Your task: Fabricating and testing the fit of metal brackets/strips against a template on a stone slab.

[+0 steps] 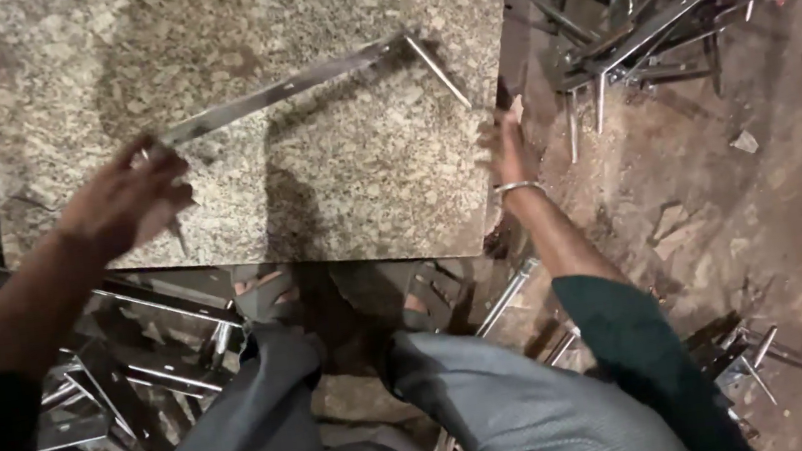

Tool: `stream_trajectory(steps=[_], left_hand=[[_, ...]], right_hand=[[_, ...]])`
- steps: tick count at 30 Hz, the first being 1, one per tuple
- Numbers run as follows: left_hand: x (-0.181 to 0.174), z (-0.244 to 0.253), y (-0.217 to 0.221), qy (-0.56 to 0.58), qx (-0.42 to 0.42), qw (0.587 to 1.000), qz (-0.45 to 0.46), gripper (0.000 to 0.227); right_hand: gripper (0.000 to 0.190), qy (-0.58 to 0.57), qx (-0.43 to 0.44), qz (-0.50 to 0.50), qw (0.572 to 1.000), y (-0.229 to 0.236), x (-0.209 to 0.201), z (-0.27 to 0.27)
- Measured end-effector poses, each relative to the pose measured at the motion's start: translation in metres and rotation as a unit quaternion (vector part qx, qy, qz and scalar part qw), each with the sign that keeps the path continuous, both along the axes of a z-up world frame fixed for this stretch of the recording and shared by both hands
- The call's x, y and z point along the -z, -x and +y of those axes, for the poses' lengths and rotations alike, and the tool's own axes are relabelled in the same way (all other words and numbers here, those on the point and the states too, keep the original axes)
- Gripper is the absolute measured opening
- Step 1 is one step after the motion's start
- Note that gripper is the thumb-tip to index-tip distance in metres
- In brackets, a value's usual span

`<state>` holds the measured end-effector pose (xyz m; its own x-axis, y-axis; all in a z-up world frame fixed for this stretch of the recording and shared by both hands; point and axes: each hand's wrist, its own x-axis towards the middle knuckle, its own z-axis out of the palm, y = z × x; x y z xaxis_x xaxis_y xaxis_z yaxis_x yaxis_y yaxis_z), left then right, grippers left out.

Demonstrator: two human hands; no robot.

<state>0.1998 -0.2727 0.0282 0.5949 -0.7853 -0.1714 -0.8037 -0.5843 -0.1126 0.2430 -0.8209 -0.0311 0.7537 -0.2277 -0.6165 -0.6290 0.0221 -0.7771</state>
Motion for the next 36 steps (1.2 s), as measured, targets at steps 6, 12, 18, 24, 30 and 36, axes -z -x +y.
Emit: stream_trajectory(steps=[6,12,18,24,30,36], left_hand=[[0.025,0.027,-0.004,-0.087,-0.225,0.969,-0.059,0.057],[-0.006,0.005,0.014,0.117,-0.557,0.793,0.218,0.042],[0.035,0.018,0.039,0.318,-0.509,0.780,0.180,0.044],[0.008,-0.012,0.051,0.183,-0.510,0.831,0.126,0.036],[-0.010,-0.083,0.089,0.409,-0.677,0.467,0.396,0.032],[-0.033,-0.149,0.076,0.412,-0.420,0.615,0.525,0.038]], right_hand=[[0.080,0.181,-0.257,-0.075,0.946,-0.032,0.019,0.008],[0.077,0.012,-0.119,-0.068,0.990,-0.060,0.030,0.019],[0.081,-0.034,-0.125,-0.087,0.988,-0.076,-0.015,0.038],[0.080,-0.053,-0.124,-0.107,0.985,-0.069,-0.049,0.060],[0.039,0.034,-0.143,0.175,0.974,0.015,-0.034,0.099],[0.098,-0.142,-0.205,0.278,0.928,0.128,0.020,0.144]])
